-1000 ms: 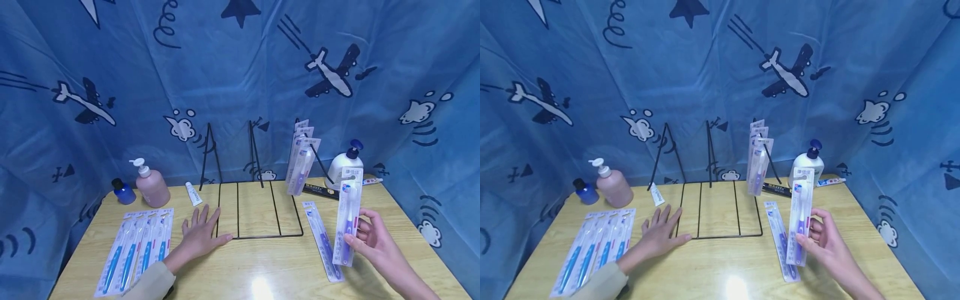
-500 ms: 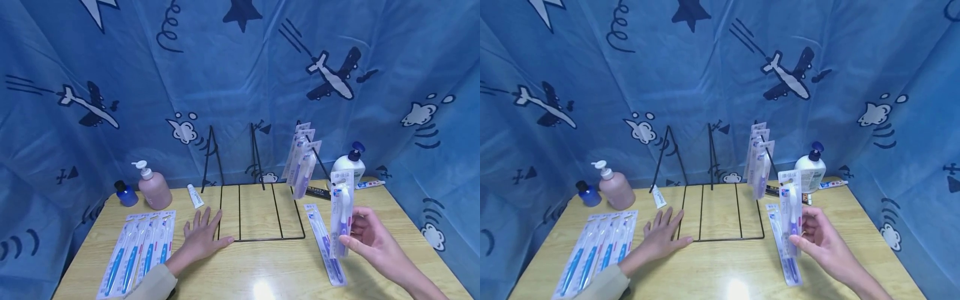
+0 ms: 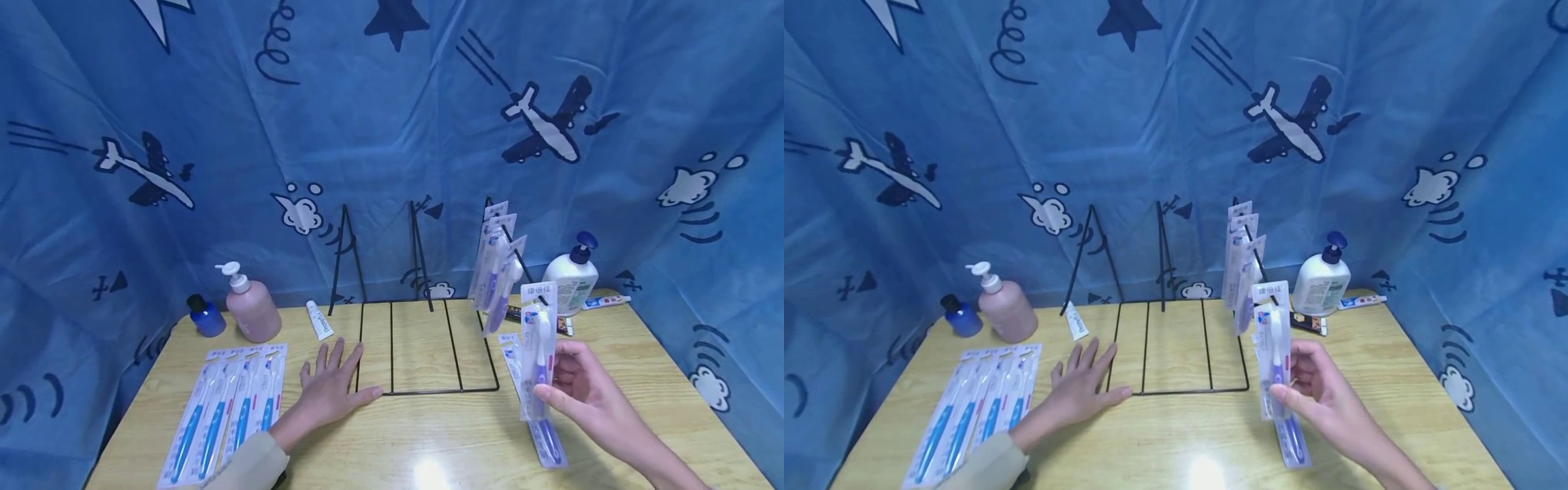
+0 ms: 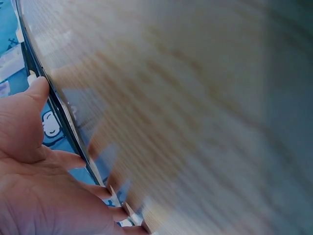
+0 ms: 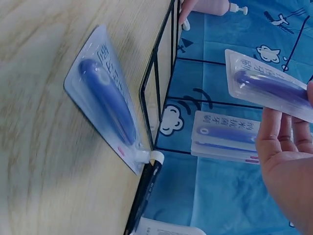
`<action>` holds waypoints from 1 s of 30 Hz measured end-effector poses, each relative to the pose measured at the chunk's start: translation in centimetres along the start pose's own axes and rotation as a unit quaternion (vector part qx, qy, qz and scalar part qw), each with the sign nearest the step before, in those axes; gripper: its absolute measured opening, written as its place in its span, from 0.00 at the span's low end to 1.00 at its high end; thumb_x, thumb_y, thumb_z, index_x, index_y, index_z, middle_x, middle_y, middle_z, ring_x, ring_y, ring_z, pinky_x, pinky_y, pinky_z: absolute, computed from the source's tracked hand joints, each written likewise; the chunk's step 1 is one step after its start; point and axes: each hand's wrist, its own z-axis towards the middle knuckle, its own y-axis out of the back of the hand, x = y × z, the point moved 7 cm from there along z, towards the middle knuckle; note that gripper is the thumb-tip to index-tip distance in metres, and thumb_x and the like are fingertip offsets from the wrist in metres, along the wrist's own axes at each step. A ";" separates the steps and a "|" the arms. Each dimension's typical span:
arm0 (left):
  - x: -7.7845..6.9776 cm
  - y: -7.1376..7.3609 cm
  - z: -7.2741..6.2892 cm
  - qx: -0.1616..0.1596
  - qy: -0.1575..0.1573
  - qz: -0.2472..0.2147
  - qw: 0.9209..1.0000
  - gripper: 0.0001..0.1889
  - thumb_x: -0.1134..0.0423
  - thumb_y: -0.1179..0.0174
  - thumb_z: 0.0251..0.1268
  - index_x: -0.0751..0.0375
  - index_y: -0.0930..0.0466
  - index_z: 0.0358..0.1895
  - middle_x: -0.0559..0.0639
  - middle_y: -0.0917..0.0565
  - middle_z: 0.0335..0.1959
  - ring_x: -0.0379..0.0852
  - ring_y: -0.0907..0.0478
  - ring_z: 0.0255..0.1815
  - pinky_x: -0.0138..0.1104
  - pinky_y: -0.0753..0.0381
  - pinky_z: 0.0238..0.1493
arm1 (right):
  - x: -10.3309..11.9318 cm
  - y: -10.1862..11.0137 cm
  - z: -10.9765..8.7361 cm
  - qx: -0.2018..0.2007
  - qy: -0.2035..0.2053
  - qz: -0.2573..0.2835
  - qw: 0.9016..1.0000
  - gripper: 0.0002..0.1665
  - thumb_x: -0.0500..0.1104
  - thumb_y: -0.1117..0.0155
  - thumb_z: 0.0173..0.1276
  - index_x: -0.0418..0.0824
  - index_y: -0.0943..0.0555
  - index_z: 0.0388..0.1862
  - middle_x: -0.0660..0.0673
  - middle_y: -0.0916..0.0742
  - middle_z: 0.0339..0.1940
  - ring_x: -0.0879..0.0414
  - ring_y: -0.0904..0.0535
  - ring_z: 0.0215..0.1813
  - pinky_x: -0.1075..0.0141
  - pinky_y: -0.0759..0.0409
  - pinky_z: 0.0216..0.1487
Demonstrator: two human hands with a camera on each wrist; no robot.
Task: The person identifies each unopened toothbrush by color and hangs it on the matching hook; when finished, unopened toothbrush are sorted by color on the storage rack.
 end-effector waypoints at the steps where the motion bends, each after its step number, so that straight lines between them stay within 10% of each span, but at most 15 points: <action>1: 0.0 0.0 0.0 0.001 0.001 0.001 1.000 0.52 0.29 0.36 0.72 0.56 0.41 0.88 0.70 0.50 0.88 0.79 0.59 0.86 0.81 0.58 0.73 | -0.1 0.0 0.2 0.000 0.000 -0.004 1.000 0.33 0.19 0.37 0.74 0.32 0.35 0.73 0.47 0.13 0.59 0.56 0.13 0.54 0.66 0.14 0.51; 30: 0.0 0.0 0.1 -0.002 -0.002 -0.003 1.000 0.52 0.29 0.35 0.72 0.57 0.40 0.88 0.71 0.49 0.88 0.79 0.58 0.86 0.82 0.58 0.72 | -6.0 0.0 11.2 -0.095 -0.023 -0.011 0.995 0.24 0.32 0.31 0.79 0.31 0.30 0.67 0.43 0.14 0.49 0.58 0.18 0.50 0.72 0.17 0.49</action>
